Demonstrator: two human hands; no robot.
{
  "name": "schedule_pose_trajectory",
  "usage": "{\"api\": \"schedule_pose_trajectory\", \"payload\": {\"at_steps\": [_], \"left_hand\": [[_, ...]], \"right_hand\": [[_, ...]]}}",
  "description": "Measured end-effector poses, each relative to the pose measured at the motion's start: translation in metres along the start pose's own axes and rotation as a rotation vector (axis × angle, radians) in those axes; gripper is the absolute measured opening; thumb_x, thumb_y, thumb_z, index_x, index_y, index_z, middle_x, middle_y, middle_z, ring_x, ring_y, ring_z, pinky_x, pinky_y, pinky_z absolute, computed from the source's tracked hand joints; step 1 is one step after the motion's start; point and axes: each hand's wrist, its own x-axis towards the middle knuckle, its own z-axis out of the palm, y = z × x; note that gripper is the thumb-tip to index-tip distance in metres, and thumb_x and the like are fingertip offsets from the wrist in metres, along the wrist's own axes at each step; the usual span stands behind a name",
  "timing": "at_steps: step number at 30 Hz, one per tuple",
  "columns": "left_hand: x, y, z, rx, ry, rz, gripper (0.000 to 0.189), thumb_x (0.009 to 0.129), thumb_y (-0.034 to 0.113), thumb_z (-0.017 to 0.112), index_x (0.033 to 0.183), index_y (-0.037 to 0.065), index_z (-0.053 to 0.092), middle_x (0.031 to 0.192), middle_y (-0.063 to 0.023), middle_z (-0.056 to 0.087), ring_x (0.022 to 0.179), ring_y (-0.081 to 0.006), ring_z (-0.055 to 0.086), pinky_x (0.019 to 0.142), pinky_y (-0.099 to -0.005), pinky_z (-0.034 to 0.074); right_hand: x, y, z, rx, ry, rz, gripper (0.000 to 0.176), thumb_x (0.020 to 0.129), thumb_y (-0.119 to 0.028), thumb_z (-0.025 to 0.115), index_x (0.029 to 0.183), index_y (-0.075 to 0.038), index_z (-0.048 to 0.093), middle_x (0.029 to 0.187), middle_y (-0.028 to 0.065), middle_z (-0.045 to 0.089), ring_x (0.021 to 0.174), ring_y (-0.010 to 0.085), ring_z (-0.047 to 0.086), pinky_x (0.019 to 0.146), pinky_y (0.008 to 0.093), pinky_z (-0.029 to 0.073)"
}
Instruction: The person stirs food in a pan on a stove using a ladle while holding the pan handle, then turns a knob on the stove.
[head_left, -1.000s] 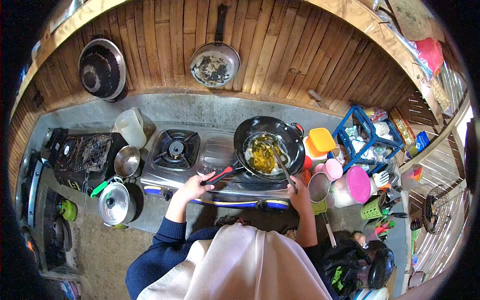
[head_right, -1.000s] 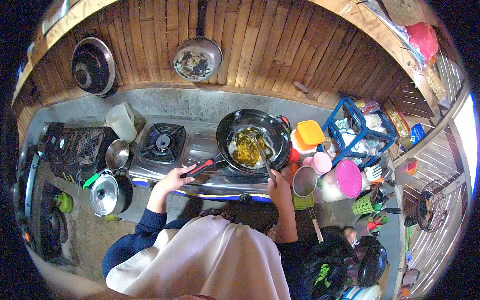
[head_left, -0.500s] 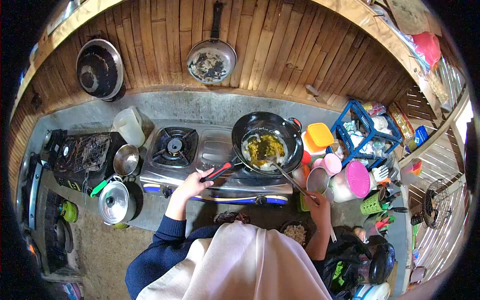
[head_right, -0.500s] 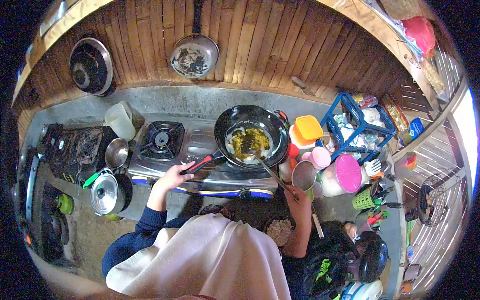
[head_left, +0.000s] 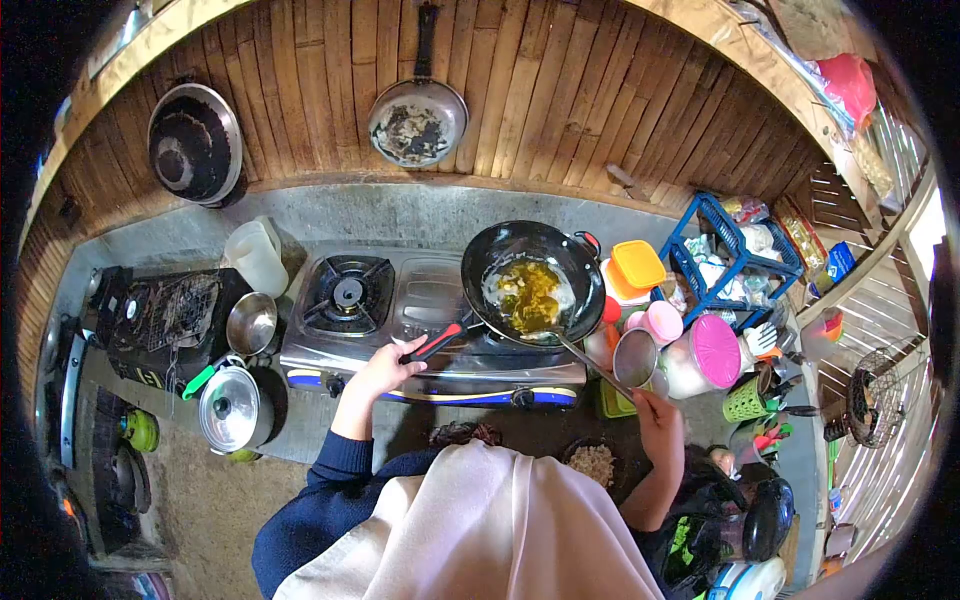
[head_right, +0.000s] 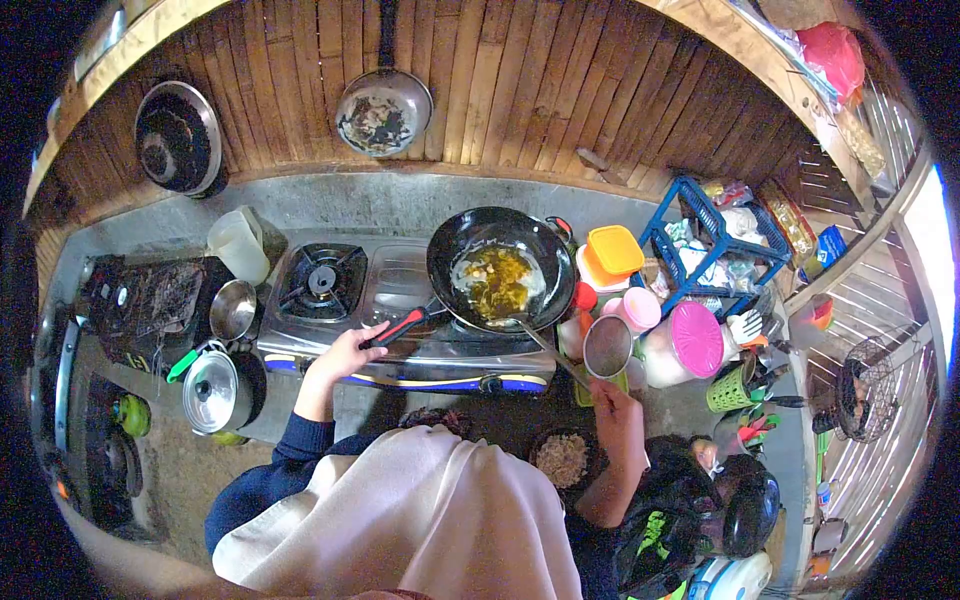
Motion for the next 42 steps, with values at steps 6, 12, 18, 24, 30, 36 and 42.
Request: {"api": "schedule_pose_trajectory", "payload": {"at_steps": [6, 12, 18, 24, 30, 36, 42], "left_hand": [[0.0, 0.005, -0.003, -0.031, -0.034, -0.062, 0.057, 0.079, 0.017, 0.068, 0.132, 0.012, 0.045, 0.117, -0.0174, 0.059, 0.106, -0.019, 0.057, 0.093, -0.028, 0.039], [-0.001, 0.009, -0.005, -0.06, -0.038, -0.071, 0.056, 0.079, 0.015, 0.068, 0.131, 0.012, 0.046, 0.113, -0.0162, 0.062, 0.102, -0.0187, 0.058, 0.092, -0.0275, 0.04], [0.002, 0.001, -0.003, -0.05, -0.02, -0.026, 0.056, 0.079, 0.014, 0.068, 0.131, 0.012, 0.047, 0.112, -0.0156, 0.062, 0.1, -0.0167, 0.059, 0.091, -0.0274, 0.04], [0.0, 0.009, -0.007, -0.052, -0.037, -0.051, 0.056, 0.079, 0.015, 0.068, 0.131, 0.011, 0.047, 0.11, -0.0161, 0.063, 0.098, -0.0164, 0.059, 0.089, -0.0274, 0.041], [0.002, 0.007, -0.009, -0.029, -0.043, -0.032, 0.057, 0.079, 0.016, 0.068, 0.131, 0.011, 0.046, 0.109, -0.0169, 0.063, 0.098, -0.0187, 0.06, 0.09, -0.0277, 0.04], [0.002, 0.008, -0.009, -0.073, -0.046, -0.05, 0.056, 0.079, 0.016, 0.067, 0.131, 0.011, 0.047, 0.118, -0.0178, 0.058, 0.107, -0.02, 0.057, 0.094, -0.0281, 0.039], [0.003, 0.001, -0.005, -0.101, -0.036, -0.016, 0.055, 0.082, 0.012, 0.066, 0.133, 0.011, 0.044, 0.106, -0.0104, 0.065, 0.093, -0.0097, 0.052, 0.089, -0.0251, 0.039]], "right_hand": [[0.014, 0.017, 0.04, 0.053, -0.045, -0.159, 0.025, 0.09, -0.015, 0.054, 0.108, 0.001, 0.06, 0.074, 0.0044, 0.058, 0.066, 0.009, 0.05, 0.061, 0.0243, 0.042], [0.03, 0.01, 0.066, 0.158, -0.165, -0.097, 0.024, 0.09, -0.012, 0.054, 0.111, -0.001, 0.059, 0.078, 0.005, 0.057, 0.071, 0.0095, 0.049, 0.063, 0.0242, 0.041], [0.054, 0.013, 0.094, 0.086, -0.126, -0.232, 0.026, 0.09, -0.012, 0.05, 0.113, -0.001, 0.055, 0.095, 0.0204, 0.063, 0.091, 0.0303, 0.063, 0.078, 0.0327, 0.047], [0.077, 0.001, 0.112, 0.121, -0.132, -0.152, 0.028, 0.091, -0.014, 0.048, 0.115, 0.0, 0.054, 0.104, 0.0222, 0.061, 0.099, 0.0327, 0.06, 0.082, 0.0344, 0.046], [0.091, 0.024, 0.126, 0.073, 0.001, -0.265, 0.028, 0.09, -0.013, 0.048, 0.115, 0.0, 0.055, 0.101, 0.0206, 0.062, 0.093, 0.03, 0.061, 0.08, 0.0333, 0.046], [0.078, 0.032, 0.1, 0.049, 0.033, -0.226, 0.025, 0.089, -0.011, 0.051, 0.111, -0.001, 0.059, 0.09, 0.015, 0.064, 0.078, 0.0189, 0.06, 0.072, 0.0294, 0.046], [0.063, 0.05, 0.063, 0.014, 0.028, -0.121, 0.023, 0.086, -0.008, 0.057, 0.107, -0.001, 0.063, 0.077, 0.0075, 0.064, 0.065, 0.0101, 0.054, 0.061, 0.0254, 0.044]]}}
